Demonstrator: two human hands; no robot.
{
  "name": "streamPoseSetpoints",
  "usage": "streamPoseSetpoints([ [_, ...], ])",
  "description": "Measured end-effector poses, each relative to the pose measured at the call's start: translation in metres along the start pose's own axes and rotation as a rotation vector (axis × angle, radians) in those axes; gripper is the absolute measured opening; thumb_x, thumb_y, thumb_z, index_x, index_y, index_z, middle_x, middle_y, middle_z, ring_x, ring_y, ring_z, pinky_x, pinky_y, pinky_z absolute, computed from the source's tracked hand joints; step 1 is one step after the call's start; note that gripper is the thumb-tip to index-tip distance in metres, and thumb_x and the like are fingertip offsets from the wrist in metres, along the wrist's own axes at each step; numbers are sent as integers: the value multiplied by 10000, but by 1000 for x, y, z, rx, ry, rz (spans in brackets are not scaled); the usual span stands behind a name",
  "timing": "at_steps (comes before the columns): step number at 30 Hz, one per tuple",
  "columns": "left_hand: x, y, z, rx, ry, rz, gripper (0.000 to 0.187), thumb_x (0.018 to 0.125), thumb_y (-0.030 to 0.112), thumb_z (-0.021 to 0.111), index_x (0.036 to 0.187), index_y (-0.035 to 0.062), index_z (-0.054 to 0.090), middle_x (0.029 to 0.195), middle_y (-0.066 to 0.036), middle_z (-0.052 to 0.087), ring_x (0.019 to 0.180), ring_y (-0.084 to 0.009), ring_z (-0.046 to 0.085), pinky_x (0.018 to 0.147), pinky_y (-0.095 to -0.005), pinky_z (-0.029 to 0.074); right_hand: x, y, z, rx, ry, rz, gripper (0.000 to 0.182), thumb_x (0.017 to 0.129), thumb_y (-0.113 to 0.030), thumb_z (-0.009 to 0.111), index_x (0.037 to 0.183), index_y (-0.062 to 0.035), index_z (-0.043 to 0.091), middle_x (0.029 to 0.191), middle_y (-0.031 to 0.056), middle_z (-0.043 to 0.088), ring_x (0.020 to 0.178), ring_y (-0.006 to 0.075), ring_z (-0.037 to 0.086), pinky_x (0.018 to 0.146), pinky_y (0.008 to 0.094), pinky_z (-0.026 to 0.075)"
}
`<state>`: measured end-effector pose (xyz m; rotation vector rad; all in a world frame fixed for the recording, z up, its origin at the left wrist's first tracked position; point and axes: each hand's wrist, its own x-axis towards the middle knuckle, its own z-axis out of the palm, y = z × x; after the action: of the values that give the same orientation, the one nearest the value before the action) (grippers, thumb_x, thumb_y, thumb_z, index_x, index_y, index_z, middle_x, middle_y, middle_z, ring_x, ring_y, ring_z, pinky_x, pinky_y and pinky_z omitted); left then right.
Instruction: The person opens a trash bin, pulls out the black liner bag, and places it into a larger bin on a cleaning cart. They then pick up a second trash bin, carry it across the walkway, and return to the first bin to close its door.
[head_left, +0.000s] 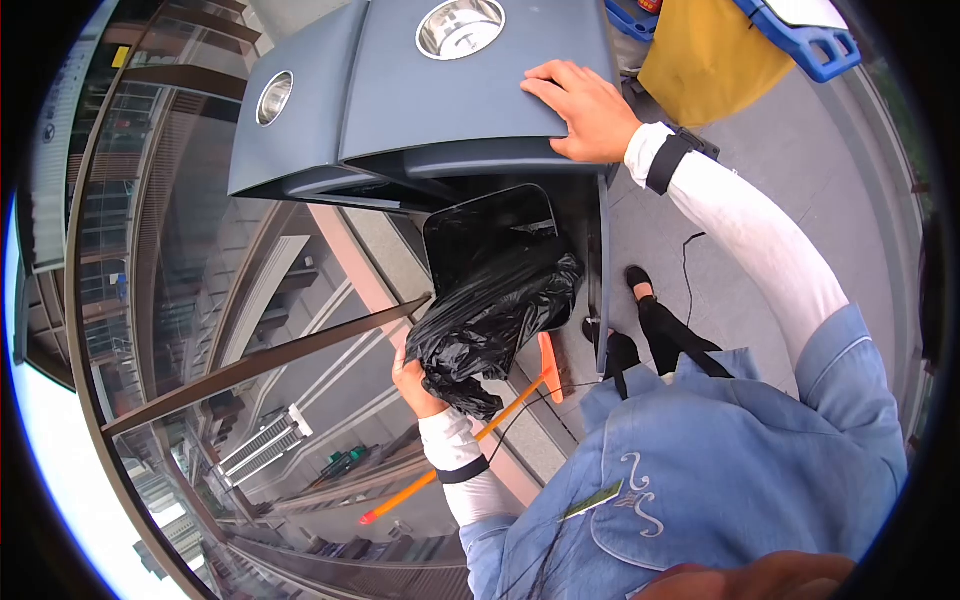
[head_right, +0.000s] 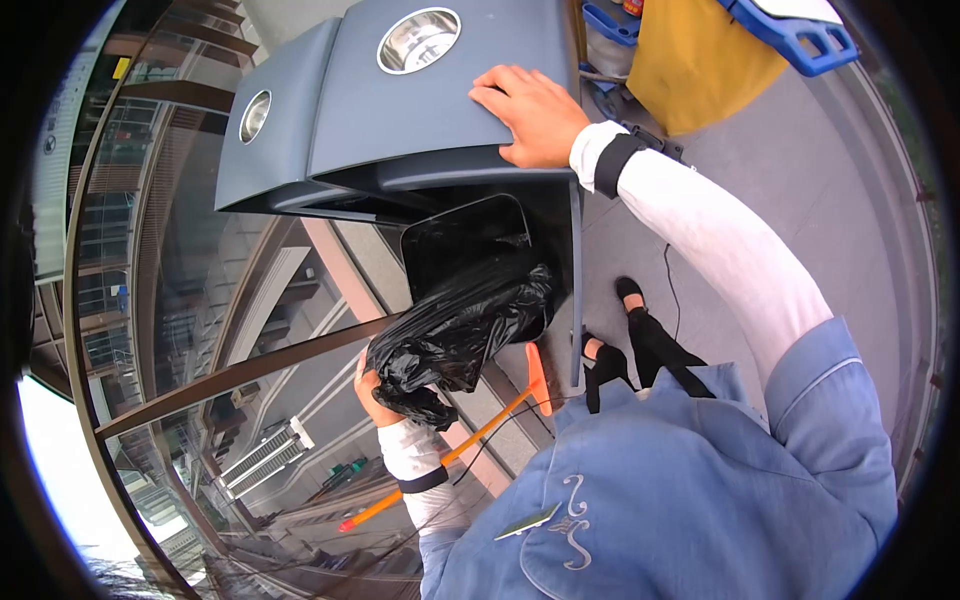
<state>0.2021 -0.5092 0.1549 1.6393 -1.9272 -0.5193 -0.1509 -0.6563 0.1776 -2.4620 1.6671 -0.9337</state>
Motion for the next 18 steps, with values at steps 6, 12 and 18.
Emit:
streamPoseSetpoints([
  [6,3,39,-28,-97,-82,-44,209,651,91,525,817,-28,572,819,-87,606,781,-186,574,768,-294,435,-1,3,-4,80,1,18,555,524,-60,638,1046,-41,450,1079,92,418,978,271,414,815,343,357],
  [12,1,79,-33,-544,125,-346,233,654,186,535,808,27,608,776,-37,620,732,-156,583,810,-312,394,-3,4,-6,108,11,7,506,543,-86,650,1007,-36,456,1053,90,426,988,244,407,825,339,327],
  [18,-30,43,-26,-1049,291,-473,383,738,247,481,936,-81,490,841,-135,569,737,-218,568,657,-293,479,-2,7,-3,127,20,-10,494,550,-89,644,1005,-38,460,1045,95,428,997,250,404,835,345,325],
])
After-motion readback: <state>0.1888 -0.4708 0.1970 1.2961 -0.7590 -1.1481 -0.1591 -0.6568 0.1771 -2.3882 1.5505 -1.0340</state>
